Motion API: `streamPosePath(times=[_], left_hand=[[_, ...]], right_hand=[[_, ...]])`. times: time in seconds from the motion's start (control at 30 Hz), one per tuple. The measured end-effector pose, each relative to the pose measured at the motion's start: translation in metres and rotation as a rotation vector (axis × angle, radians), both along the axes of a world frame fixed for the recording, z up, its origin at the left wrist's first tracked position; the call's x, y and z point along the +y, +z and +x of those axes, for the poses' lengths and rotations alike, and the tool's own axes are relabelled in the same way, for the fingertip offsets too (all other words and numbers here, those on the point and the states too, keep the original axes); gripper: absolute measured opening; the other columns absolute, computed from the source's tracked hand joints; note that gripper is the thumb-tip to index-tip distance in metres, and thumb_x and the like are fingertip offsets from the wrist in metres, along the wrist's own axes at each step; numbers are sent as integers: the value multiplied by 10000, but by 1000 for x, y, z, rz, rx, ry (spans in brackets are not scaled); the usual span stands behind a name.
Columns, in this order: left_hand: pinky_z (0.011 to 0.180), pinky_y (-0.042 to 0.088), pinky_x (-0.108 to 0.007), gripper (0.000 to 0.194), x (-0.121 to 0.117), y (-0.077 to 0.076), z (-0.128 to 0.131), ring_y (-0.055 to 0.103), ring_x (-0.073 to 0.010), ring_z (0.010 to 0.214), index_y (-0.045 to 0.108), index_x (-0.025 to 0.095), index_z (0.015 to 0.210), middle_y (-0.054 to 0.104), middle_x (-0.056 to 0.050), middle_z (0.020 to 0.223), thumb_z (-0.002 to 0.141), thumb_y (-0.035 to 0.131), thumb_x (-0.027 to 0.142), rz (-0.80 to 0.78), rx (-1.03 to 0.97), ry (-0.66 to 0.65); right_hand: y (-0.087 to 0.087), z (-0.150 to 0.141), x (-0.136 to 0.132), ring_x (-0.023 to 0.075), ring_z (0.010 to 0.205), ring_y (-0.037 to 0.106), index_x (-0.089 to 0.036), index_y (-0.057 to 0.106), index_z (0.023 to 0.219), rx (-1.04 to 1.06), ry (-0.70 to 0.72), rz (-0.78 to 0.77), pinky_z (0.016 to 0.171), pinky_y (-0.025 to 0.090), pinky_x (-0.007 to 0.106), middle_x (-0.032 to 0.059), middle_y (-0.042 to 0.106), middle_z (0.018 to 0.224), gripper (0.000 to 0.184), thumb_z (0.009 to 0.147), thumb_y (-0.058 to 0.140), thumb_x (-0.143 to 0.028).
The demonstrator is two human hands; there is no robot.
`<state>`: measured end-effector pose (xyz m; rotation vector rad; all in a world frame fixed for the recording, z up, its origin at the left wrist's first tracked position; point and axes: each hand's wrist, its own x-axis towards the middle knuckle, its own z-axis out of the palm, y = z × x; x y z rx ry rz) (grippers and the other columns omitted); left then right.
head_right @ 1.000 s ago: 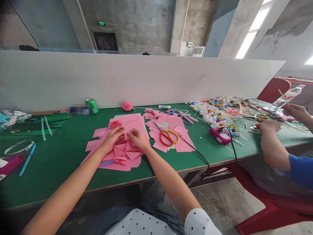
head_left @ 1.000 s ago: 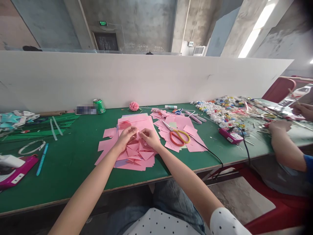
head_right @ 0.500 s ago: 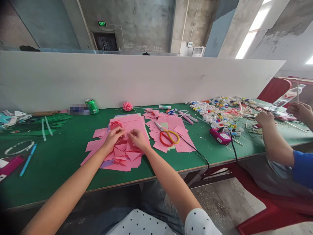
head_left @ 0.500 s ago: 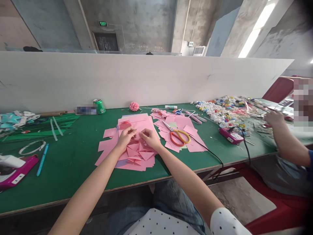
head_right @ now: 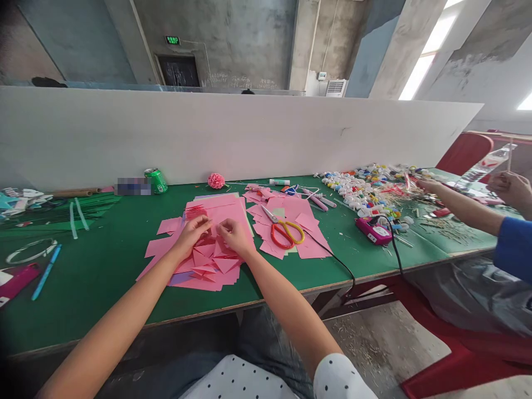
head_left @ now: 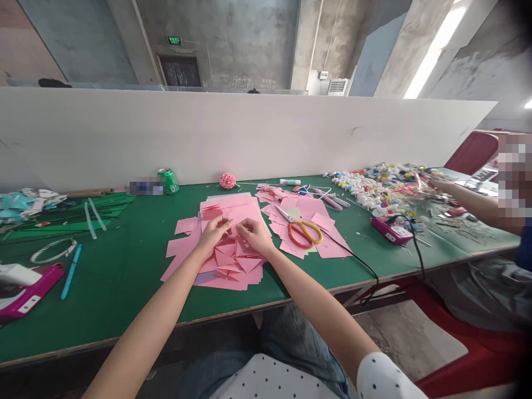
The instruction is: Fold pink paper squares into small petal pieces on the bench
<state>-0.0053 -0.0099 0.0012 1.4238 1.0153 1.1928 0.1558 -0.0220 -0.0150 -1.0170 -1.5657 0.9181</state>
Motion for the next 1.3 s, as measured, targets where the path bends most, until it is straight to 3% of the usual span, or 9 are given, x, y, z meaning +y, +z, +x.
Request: streamPosePath(times=[0.3,0.6,0.83,1.1,1.3], left_hand=[[501,395,-210,356,-5,6,2,489,-106,531,569,187,651,529,38,597,650,781,472,-1,17,-6],[512,374,-202,341,-2,1,-1,478,-102,544,567,183,668,508,46,604,689,763,462,14,36,20],[567,411,-228,331,-4,3,1,549,-133,605,628,178,688,616,0,680,689,754,485,17,60,-37],[544,405,-216,330,-4,3,1,506,-112,569,584,181,651,554,23,631,703,752,460,31,44,-19],[539,418,-218,329,-4,2,1,506,-113,563,604,180,680,565,19,644,698,754,473,31,49,-28]], right_hand=[[-2,-2,2,121,643,534,-173,564,788,15,31,-35,616,422,240,2,605,716,353,824,539,-523],[2,1,-1,115,604,518,-180,572,761,-41,-16,-13,581,399,235,-8,595,678,276,828,532,-444],[3,-1,-2,111,594,514,-177,568,753,-26,-31,-20,565,399,228,-6,595,680,276,826,529,-440],[3,-2,-2,113,603,534,-175,574,778,-7,-24,-64,574,409,231,6,618,708,283,831,543,-451],[-1,-1,2,112,603,515,-182,563,751,-35,-35,-9,568,388,229,-8,600,683,279,831,539,-449]])
